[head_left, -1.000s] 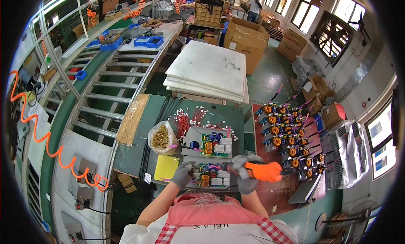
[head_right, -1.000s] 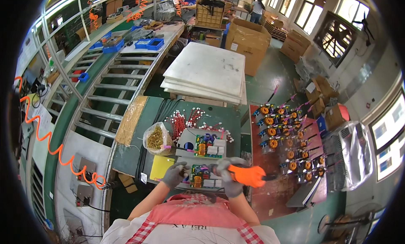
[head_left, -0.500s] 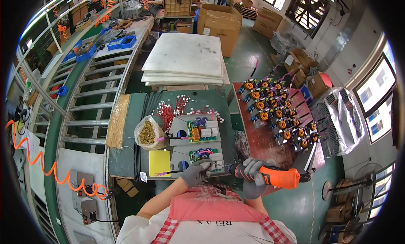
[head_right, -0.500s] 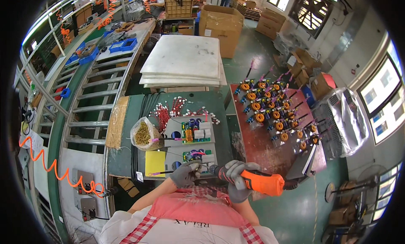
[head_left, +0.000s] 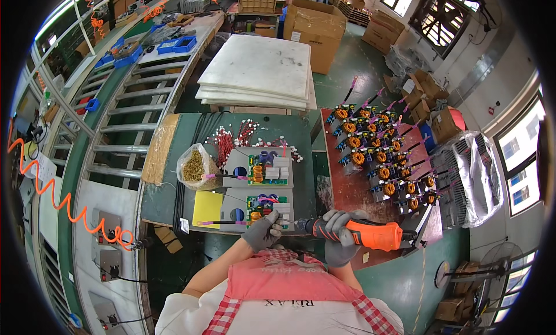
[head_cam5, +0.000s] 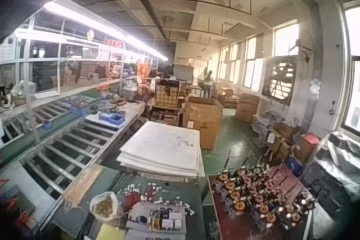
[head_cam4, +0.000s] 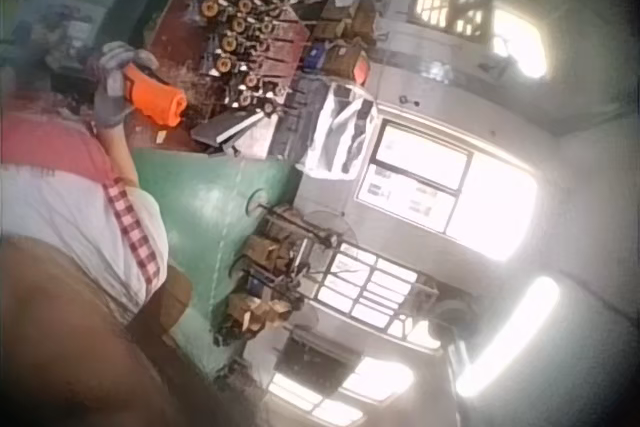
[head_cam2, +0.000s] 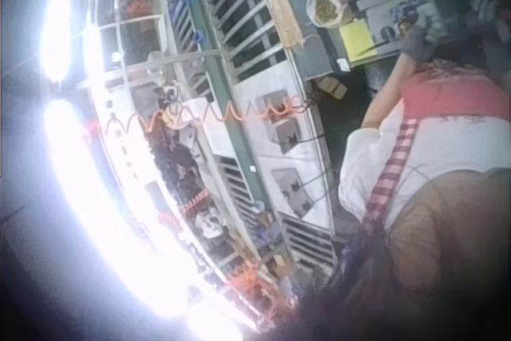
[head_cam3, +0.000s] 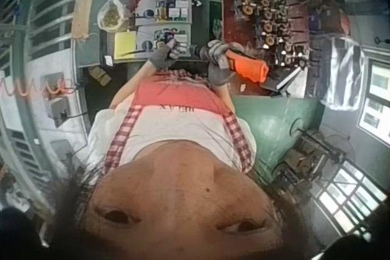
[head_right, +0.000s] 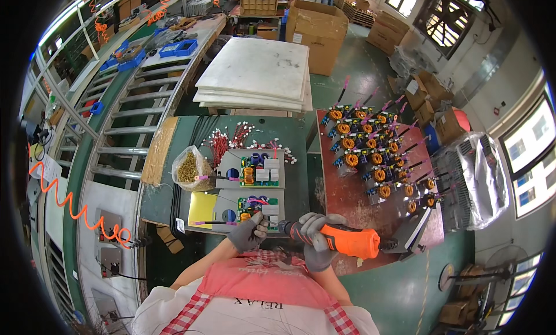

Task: The person assembles electronic components into a metal casing. They place a circuit board into the casing, secure it with a power drill, and connect various wires and connectors. The person also handles yellow foam pieces and other small parts during the assembly process.

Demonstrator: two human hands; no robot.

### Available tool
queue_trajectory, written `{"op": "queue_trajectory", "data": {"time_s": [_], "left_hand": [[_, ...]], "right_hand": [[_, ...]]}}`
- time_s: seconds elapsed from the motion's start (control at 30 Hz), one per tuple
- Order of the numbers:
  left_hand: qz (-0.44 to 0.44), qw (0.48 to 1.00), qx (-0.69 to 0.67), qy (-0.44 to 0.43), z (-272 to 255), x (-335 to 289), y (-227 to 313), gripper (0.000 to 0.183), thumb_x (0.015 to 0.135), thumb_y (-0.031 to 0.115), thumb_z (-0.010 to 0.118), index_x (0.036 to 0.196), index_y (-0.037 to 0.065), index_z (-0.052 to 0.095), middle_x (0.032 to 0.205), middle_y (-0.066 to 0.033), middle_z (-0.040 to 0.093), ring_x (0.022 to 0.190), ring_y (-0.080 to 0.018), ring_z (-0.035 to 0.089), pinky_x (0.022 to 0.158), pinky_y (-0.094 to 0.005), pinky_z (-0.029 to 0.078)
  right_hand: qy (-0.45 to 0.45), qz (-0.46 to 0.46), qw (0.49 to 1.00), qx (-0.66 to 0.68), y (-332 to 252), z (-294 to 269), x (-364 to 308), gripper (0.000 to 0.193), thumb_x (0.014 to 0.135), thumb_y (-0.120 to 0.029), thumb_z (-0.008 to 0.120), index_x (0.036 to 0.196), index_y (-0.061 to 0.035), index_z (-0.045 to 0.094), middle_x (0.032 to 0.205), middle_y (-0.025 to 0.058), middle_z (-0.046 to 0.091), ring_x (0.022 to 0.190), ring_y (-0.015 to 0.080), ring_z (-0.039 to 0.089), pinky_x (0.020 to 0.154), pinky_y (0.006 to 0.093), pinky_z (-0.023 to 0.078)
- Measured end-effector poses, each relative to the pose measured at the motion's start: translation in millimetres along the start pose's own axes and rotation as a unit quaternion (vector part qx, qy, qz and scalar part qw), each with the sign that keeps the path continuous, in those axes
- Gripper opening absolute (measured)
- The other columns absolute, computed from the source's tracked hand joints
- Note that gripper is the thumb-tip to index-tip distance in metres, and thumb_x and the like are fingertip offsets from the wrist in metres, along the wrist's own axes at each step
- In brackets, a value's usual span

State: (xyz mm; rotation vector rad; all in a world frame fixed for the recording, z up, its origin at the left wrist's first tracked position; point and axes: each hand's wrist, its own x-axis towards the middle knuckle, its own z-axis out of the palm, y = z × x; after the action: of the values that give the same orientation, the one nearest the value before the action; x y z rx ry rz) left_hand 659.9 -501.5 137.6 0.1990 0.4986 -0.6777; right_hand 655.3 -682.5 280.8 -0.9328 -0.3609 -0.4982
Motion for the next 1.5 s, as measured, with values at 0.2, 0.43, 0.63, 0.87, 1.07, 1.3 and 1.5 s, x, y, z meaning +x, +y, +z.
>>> {"op": "queue_trajectory", "data": {"time_s": [0.2,0.43,0.63,0.87,1.07,1.3,1.5], "left_hand": [[0.024,0.999,-0.003,-0.046,-8,9,-11,0.019,0.093,0.018,0.057,0.099,0.001,0.053,0.084,-0.0056,0.056,0.065,-0.0052,0.05,0.052,-0.0161,0.045],[0.017,0.994,-0.001,-0.104,-5,9,-16,0.017,0.09,0.014,0.06,0.099,0.001,0.056,0.086,-0.0047,0.057,0.067,-0.0052,0.052,0.055,-0.0155,0.047],[0.015,0.993,0.027,-0.118,-5,8,-15,0.017,0.09,0.016,0.06,0.097,0.0,0.057,0.083,-0.005,0.057,0.064,-0.0062,0.051,0.052,-0.0154,0.045],[0.054,0.993,0.102,-0.033,-15,19,-38,0.023,0.089,0.022,0.063,0.099,0.002,0.06,0.082,-0.0034,0.058,0.062,-0.0062,0.049,0.051,-0.0172,0.041],[0.12,0.881,0.439,0.125,-35,10,-36,0.023,0.081,0.029,0.071,0.083,0.006,0.068,0.072,-0.0002,0.064,0.057,-0.0067,0.054,0.05,-0.0224,0.041],[0.16,0.917,0.289,0.225,-124,15,-32,0.019,0.085,0.024,0.067,0.089,0.005,0.066,0.073,-0.003,0.063,0.056,-0.0095,0.053,0.047,-0.0222,0.04],[0.168,0.924,0.25,0.236,-134,32,-31,0.023,0.088,0.026,0.064,0.086,0.003,0.062,0.073,-0.0051,0.06,0.057,-0.0106,0.053,0.048,-0.0226,0.043]], "right_hand": [[-0.007,0.027,0.999,0.018,-7,-16,6,0.044,0.069,0.003,0.053,0.109,-0.0092,0.041,0.063,0.0021,0.047,0.057,0.0164,0.048,0.073,0.0409,0.043],[-0.012,0.047,0.998,0.036,-12,-27,14,0.043,0.068,0.001,0.053,0.107,-0.0108,0.04,0.063,0.0016,0.046,0.057,0.0164,0.048,0.073,0.0411,0.042],[0.0,0.071,0.995,0.064,-13,-31,20,0.04,0.068,-0.003,0.056,0.105,-0.0115,0.04,0.062,0.0017,0.045,0.056,0.0162,0.047,0.072,0.04,0.042],[-0.036,0.062,0.997,0.018,1,-38,15,0.044,0.071,-0.007,0.059,0.111,-0.0101,0.042,0.063,0.0025,0.046,0.056,0.0172,0.047,0.072,0.0402,0.043],[-0.068,0.066,0.992,-0.086,23,-72,-2,0.042,0.075,0.003,0.054,0.115,-0.0054,0.04,0.074,0.0052,0.054,0.065,0.0181,0.053,0.08,0.0431,0.046],[-0.078,0.126,0.98,-0.135,58,-81,-23,0.042,0.074,0.011,0.05,0.113,-0.0016,0.039,0.077,0.0065,0.056,0.074,0.0184,0.058,0.089,0.0441,0.046],[-0.107,0.172,0.971,-0.125,75,-81,-31,0.041,0.075,0.011,0.051,0.112,-0.0013,0.039,0.077,0.0057,0.056,0.081,0.0192,0.059,0.088,0.041,0.047]]}}
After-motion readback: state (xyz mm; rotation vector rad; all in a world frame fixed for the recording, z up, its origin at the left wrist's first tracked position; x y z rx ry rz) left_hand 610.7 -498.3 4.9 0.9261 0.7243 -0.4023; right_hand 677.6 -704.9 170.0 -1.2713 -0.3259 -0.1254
